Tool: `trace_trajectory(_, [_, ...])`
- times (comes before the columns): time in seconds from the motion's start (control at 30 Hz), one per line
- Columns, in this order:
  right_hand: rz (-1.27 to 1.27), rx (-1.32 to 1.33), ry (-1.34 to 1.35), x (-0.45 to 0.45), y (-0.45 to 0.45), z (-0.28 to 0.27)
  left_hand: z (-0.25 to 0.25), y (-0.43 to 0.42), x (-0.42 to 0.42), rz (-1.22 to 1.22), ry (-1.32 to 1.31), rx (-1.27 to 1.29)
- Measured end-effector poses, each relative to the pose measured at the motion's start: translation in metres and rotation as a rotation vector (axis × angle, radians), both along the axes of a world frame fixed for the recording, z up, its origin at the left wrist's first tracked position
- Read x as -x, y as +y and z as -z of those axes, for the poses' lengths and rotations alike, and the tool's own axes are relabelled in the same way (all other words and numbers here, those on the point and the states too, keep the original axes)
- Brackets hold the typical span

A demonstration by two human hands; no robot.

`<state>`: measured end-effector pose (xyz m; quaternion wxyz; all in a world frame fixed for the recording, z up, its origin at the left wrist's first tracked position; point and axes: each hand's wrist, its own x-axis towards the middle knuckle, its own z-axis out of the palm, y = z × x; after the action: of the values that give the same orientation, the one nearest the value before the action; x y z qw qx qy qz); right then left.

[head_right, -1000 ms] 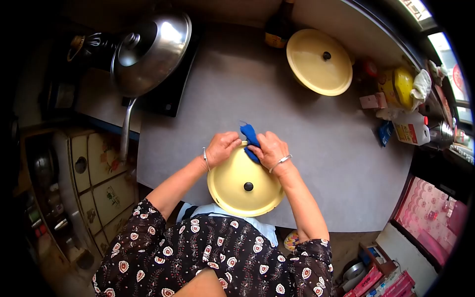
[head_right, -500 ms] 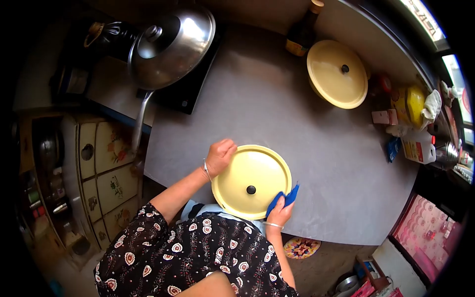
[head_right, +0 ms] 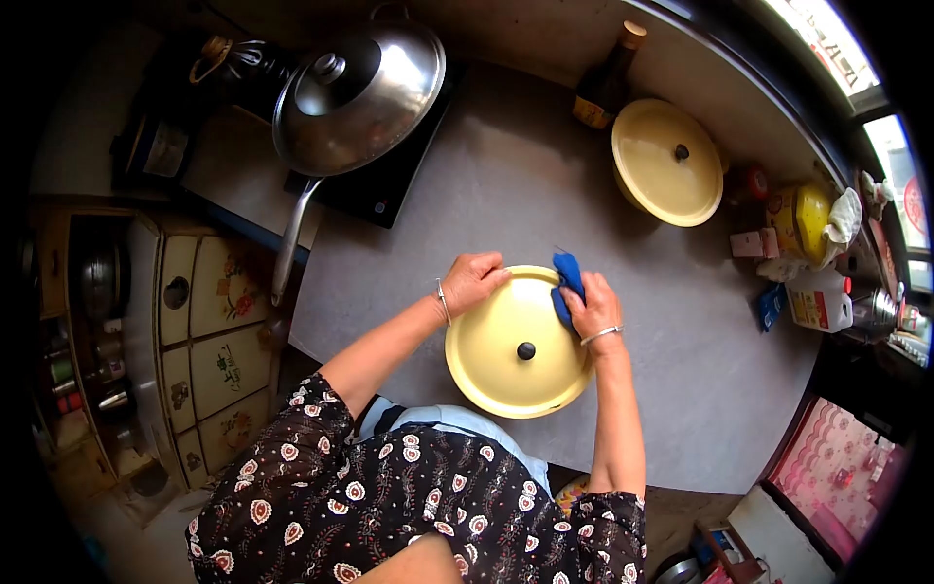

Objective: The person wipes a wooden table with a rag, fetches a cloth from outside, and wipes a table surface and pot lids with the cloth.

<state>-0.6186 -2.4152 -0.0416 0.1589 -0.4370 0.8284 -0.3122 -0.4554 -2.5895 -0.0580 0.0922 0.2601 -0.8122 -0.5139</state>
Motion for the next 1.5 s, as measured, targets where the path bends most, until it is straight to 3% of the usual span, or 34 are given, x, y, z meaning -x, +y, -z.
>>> trace_trajectory(0.17, [0.091, 0.006, -0.035, -0.004, 0.018, -0.003, 0.008, 0.019, -0.007, -0.137, -0.026, 0.026])
trace_trajectory(0.23, [0.261, 0.075, -0.169, -0.016, 0.04, 0.003, -0.003, 0.022, -0.008, -0.157, -0.02, 0.073])
trace_trajectory(0.3, [0.338, 0.155, -0.026, -0.035, 0.066, 0.015, 0.0, 0.024, -0.011, -0.168, 0.019, 0.103])
trace_trajectory(0.37, [0.513, 0.125, -0.127, -0.062, 0.09, 0.023, -0.001, 0.024, -0.011, -0.196, 0.04, 0.117])
trace_trajectory(0.47, [0.671, 0.178, -0.163, -0.11, 0.102, 0.008, 0.002, 0.027, -0.015, -0.224, 0.048, 0.151])
trace_trajectory(0.57, [0.635, -0.142, -0.168, -0.137, 0.129, 0.004, 0.003, 0.032, -0.019, -0.245, 0.037, 0.184])
trace_trajectory(0.67, [0.665, -0.063, -0.22, -0.129, 0.135, -0.037, 0.005, 0.037, -0.021, -0.26, 0.061, 0.202])
trace_trajectory(0.7, [0.709, 0.113, -0.234, -0.123, 0.119, -0.066, 0.006, 0.038, -0.022, -0.267, 0.076, 0.206])
trace_trajectory(0.77, [0.609, 0.22, -0.136, -0.111, 0.107, -0.084, 0.007, 0.04, -0.023, -0.254, 0.023, 0.223])
trace_trajectory(0.9, [0.099, 0.004, 0.248, -0.083, 0.079, -0.046, 0.01, 0.047, -0.023, -0.266, 0.072, 0.261])
trace_trajectory(0.97, [-0.025, -0.003, 0.382, -0.072, 0.064, -0.04, 0.011, 0.045, -0.022, -0.263, 0.092, 0.262])
trace_trajectory(1.17, [-0.204, -0.001, 0.283, -0.034, 0.017, -0.023, 0.015, 0.044, -0.026, -0.266, 0.053, 0.247])
trace_trajectory(1.3, [-0.201, 0.06, 0.32, -0.029, 0.01, -0.026, 0.012, 0.046, -0.023, -0.347, 0.008, 0.262])
trace_trajectory(1.4, [0.08, 0.079, 0.512, -0.05, 0.035, -0.019, 0.011, 0.048, -0.022, -0.393, -0.016, 0.249])
trace_trajectory(1.5, [0.198, 0.03, 0.536, -0.088, 0.071, -0.013, 0.01, 0.052, -0.022, -0.427, -0.016, 0.216])
